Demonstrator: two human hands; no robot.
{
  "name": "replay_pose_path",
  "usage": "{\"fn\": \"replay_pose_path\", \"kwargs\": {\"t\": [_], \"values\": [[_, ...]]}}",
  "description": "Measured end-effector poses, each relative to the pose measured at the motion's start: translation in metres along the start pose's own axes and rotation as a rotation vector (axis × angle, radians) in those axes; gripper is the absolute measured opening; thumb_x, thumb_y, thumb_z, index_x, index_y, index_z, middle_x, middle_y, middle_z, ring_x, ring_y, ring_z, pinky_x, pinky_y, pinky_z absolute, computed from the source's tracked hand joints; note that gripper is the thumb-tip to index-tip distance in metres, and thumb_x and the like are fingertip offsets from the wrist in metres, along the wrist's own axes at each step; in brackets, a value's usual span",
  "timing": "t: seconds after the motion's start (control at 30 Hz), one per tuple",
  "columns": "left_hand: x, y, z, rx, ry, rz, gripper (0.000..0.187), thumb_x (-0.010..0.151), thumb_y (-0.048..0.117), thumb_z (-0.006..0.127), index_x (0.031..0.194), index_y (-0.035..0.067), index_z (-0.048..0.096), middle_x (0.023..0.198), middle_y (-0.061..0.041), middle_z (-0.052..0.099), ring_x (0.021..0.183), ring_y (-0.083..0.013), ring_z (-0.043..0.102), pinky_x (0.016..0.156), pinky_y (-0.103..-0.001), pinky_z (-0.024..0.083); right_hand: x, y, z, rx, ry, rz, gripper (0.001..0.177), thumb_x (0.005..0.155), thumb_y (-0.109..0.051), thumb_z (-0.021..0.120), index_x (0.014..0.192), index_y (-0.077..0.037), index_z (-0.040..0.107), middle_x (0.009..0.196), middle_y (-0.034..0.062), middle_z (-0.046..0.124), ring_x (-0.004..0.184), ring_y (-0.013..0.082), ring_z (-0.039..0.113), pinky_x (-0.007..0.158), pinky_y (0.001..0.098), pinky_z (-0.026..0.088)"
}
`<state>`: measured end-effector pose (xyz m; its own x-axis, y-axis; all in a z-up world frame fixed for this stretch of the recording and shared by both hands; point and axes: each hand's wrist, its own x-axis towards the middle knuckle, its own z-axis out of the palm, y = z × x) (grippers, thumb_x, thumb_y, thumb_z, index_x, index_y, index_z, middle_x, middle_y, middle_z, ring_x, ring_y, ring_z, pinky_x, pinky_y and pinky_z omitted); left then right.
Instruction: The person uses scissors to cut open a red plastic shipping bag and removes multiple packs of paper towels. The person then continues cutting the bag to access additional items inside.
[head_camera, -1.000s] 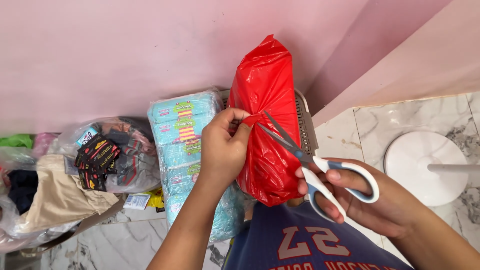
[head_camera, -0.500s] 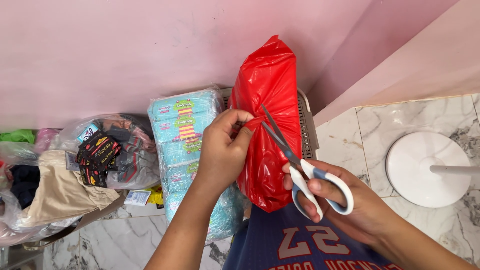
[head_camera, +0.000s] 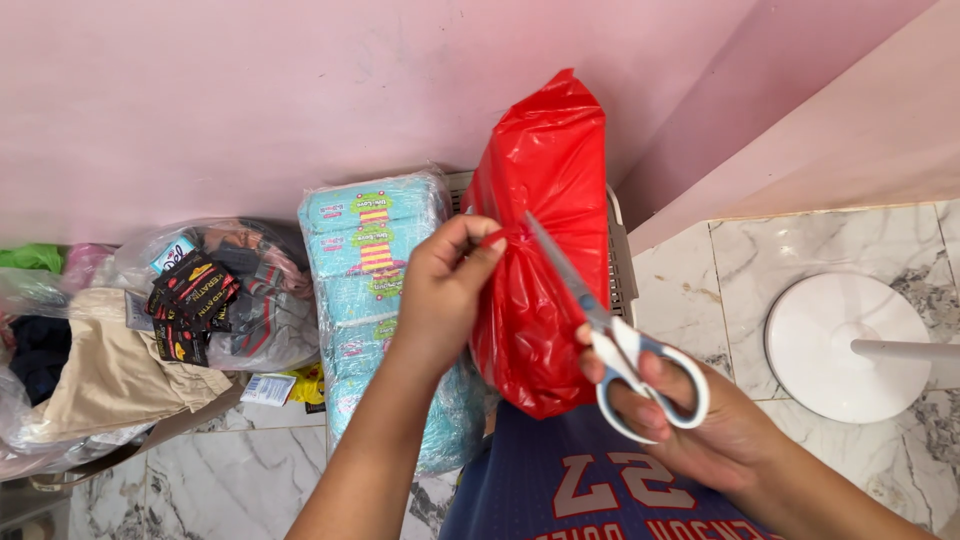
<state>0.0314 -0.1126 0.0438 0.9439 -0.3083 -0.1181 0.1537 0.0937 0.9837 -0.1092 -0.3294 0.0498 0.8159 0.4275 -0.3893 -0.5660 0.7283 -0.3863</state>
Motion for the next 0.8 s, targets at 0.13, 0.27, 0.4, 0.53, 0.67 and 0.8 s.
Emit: {"fn": "replay_pose_path", "kwargs": {"t": [0.13,0.27,0.4,0.53,0.67,0.8], "values": [[-0.004,0.000,-0.009,-0.132,-0.024,-0.044,0.009,0.102,0.006,0.059,0.101,0.003,0.066,0.094,0.002,0.067,0.089,-0.0060,0.059,0.085,-0.024,0.050,-0.007,-0.009,-0.002,-0.134,0.040,-0.079,0.066,0.088,-0.036,0.076,0.134,0.005,0.052,0.104,0.0092,0.064,0.061,0.0073,0.053,0.052,0.0215,0.043],[-0.006,0.001,-0.004,-0.118,-0.010,-0.042,0.009,0.102,0.006,0.059,0.103,0.003,0.067,0.095,0.001,0.067,0.089,-0.0064,0.060,0.086,-0.024,0.051,-0.015,-0.014,0.000,-0.158,-0.044,-0.014,0.065,0.093,-0.039,0.076,0.127,0.012,0.057,0.087,0.0126,0.062,0.062,0.0137,0.056,0.054,0.0264,0.046],[-0.008,0.005,0.001,-0.104,0.027,-0.041,0.010,0.102,0.006,0.060,0.104,0.002,0.068,0.095,0.000,0.069,0.088,-0.0068,0.062,0.084,-0.024,0.053,-0.015,-0.020,0.006,-0.230,-0.007,0.014,0.068,0.088,-0.045,0.077,0.122,0.010,0.059,0.096,0.0130,0.065,0.060,0.0130,0.056,0.051,0.0276,0.046],[-0.009,0.007,0.001,-0.119,0.053,-0.021,0.009,0.101,0.006,0.061,0.104,0.001,0.068,0.094,-0.001,0.070,0.086,-0.0069,0.063,0.081,-0.024,0.053,-0.016,-0.026,0.014,-0.255,-0.065,0.043,0.066,0.088,-0.046,0.076,0.125,0.006,0.059,0.101,0.0112,0.068,0.058,0.0117,0.055,0.050,0.0257,0.044],[-0.011,0.006,0.002,-0.097,0.078,-0.009,0.010,0.101,0.006,0.061,0.104,0.001,0.069,0.094,-0.001,0.070,0.085,-0.0066,0.063,0.080,-0.024,0.053,-0.007,-0.020,0.011,-0.248,-0.047,0.086,0.065,0.092,-0.046,0.075,0.121,0.010,0.061,0.086,0.0113,0.063,0.060,0.0140,0.056,0.055,0.0262,0.044],[-0.014,0.007,-0.003,-0.102,0.091,-0.030,0.011,0.101,0.006,0.061,0.105,0.001,0.069,0.094,-0.001,0.071,0.086,-0.0068,0.063,0.080,-0.024,0.054,0.000,-0.014,0.006,-0.227,-0.072,0.118,0.059,0.098,-0.039,0.074,0.123,0.013,0.060,0.080,0.0138,0.059,0.063,0.0167,0.057,0.059,0.0277,0.046]]}}
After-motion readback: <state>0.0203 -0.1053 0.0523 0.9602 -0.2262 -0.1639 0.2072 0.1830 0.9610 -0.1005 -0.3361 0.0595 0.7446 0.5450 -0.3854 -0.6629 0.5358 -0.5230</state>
